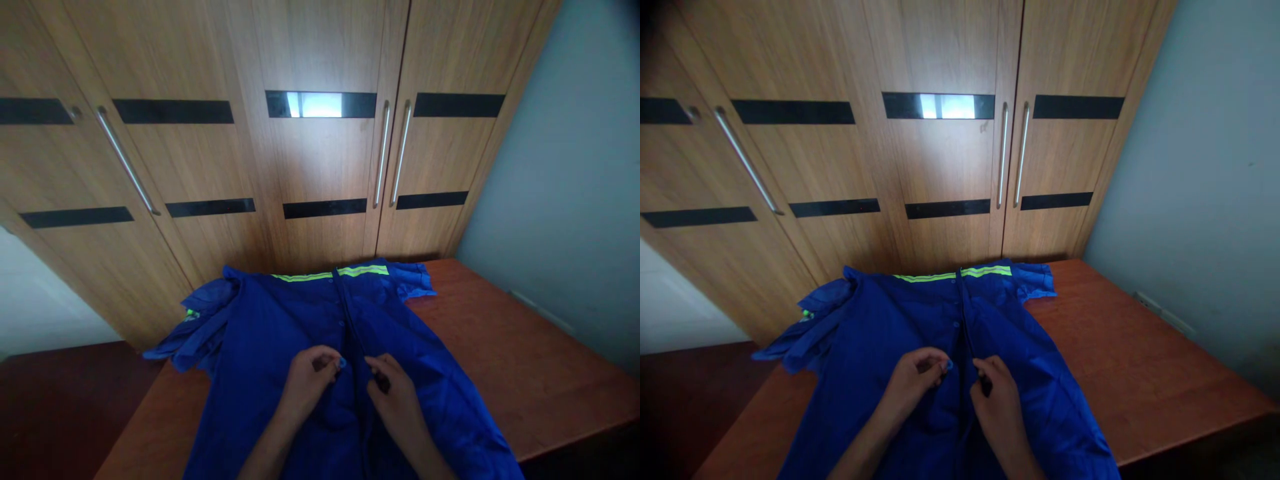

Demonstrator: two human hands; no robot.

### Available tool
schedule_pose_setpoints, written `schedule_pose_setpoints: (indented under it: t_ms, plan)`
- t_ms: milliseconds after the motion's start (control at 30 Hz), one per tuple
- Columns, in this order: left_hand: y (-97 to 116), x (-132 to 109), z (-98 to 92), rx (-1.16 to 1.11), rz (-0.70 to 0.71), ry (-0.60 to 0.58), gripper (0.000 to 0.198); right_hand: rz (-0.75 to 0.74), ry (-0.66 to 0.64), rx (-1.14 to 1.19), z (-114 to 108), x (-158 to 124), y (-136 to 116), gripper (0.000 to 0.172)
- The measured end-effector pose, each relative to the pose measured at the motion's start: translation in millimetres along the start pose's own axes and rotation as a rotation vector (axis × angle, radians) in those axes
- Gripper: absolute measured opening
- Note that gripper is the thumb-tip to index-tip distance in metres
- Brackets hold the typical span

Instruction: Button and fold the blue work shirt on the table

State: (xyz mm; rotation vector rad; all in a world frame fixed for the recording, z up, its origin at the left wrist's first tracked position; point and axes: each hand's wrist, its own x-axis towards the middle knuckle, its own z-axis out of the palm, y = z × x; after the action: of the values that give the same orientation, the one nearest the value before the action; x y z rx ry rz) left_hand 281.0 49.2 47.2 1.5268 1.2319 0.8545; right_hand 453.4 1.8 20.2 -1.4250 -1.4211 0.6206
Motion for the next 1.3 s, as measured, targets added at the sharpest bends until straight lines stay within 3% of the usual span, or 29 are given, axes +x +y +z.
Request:
schedule_pose_setpoints:
  t_ms: [133, 233, 467, 567, 800, 967, 1300]
  plan:
    - [4, -2, 2.3, -0.04, -0.025, 0.072, 0.021, 0.012, 0.016, 0.098, -1, 2, -7, 0.026]
    - [10, -7, 3.5, 0.056, 0.012, 0.093, 0.015, 0.037, 0.002, 0.134, -5, 3, -8, 0.028]
    - [27, -22, 13.9, 0.752, 0.114, 0.143, 0.015, 0.085, -0.048, 0.163, -10, 7, -14, 0.033]
    - [29, -26, 21.7, 0.93, 0.128, 0.151, 0.016, 0.055, -0.048, 0.142, -8, 6, -16, 0.033]
    - [25, -29, 21.8, 0.674, 0.226, 0.202, 0.015, 0.015, -0.065, 0.114, -2, 2, -14, 0.035]
    - [15, -29, 23.4, 0.521, 0.155, 0.168, 0.013, 0.009, -0.097, 0.148, 2, 2, -10, 0.037]
    - [3, -27, 28.5, 0.445, 0.19, 0.18, 0.014, 0.005, -0.166, 0.119, -1, 1, -11, 0.036]
